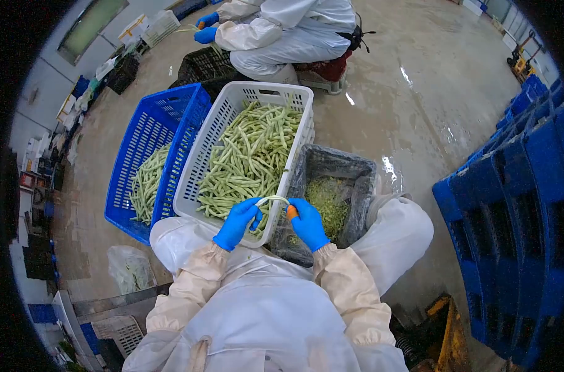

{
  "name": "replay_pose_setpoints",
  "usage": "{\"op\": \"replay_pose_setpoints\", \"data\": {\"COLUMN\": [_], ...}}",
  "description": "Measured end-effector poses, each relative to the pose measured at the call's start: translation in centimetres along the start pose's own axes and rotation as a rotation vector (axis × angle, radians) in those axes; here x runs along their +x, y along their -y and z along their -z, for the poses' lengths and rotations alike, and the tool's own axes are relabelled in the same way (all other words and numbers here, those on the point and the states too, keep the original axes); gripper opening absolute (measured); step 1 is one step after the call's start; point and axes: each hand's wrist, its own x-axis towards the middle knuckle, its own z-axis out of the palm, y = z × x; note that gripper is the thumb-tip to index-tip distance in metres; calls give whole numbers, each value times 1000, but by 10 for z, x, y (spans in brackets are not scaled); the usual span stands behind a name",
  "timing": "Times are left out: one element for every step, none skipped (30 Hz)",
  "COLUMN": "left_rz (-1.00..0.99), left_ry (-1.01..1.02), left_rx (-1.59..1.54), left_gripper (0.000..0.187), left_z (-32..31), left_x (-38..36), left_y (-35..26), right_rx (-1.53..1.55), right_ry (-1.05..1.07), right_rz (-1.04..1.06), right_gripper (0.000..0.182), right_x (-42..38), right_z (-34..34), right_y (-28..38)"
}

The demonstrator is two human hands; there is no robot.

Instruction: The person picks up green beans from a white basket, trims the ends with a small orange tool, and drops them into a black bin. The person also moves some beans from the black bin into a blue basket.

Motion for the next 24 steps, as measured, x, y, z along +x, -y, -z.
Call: {"op": "replay_pose_setpoints", "data": {"left_rz": [22,22,48,73,73,99,123,119,147,174,195,194,182,171,122,52,-19,-148,-249,-377,-404,-491,-469,-575], "left_ry": [-35,-36,-77,-118,-121,-106,-91,-95,-75,-56,-43,-51,-31,-10,-101,-176,-253,-287,-393,-561,-628,-676,-903,-1098], "left_rx": [-20,-22,-60,-99,-102,-161,-222,-227,-251,-278,-342,-353,-443,-530,-498,-621,-742,-629,-512,-541,-461,-305,-259,229], "left_gripper": [25,25,22,20,20,18,18,18,18,19,21,21,21,22,23,24,25,29,32,31,27,25,26,25], "left_z": [-2,-4,-5,-7,-11,-16,-21,-23,-23,-24,-27,-25,-21,-15,-6,11,34,69,116,145,173,227,229,258], "left_x": [0,0,-1,-2,-3,-3,-4,-3,-2,0,0,1,3,5,8,13,18,18,21,13,-8,-18,-34,-39], "left_y": [1,5,10,15,18,21,23,29,39,49,55,58,61,60,57,52,40,25,19,-11,-53,-58,-95,-103], "right_rx": [-1,-6,-10,-11,129,268,265,458,651,646,791,934,926,750,574,570,551,529,523,473,424,423,360,297], "right_ry": [2,-40,-82,-79,-122,-164,-159,-165,-166,-154,-133,-113,-104,-51,3,10,-10,-28,-16,-73,-128,-113,-185,-260], "right_rz": [1,-52,-106,-106,-140,-174,-171,-221,-274,-276,-359,-446,-450,-391,-332,-337,-392,-447,-453,-473,-492,-499,-528,-557], "right_gripper": [21,19,17,17,16,16,16,14,13,13,12,11,11,13,16,16,16,16,16,15,15,15,11,8], "right_x": [0,0,-1,-1,1,2,2,2,3,3,3,3,2,0,-2,-5,-7,-9,-9,-8,-6,-4,0,3], "right_z": [-1,-2,-2,-4,-7,-9,-8,-6,-6,-8,-11,-13,-15,-17,-19,-22,-23,-24,-22,-17,-14,-10,-7,-5], "right_y": [1,2,4,-1,-4,-6,-9,1,9,14,17,18,16,11,5,0,-6,-12,-18,-26,-32,-33,-31,-32]}}
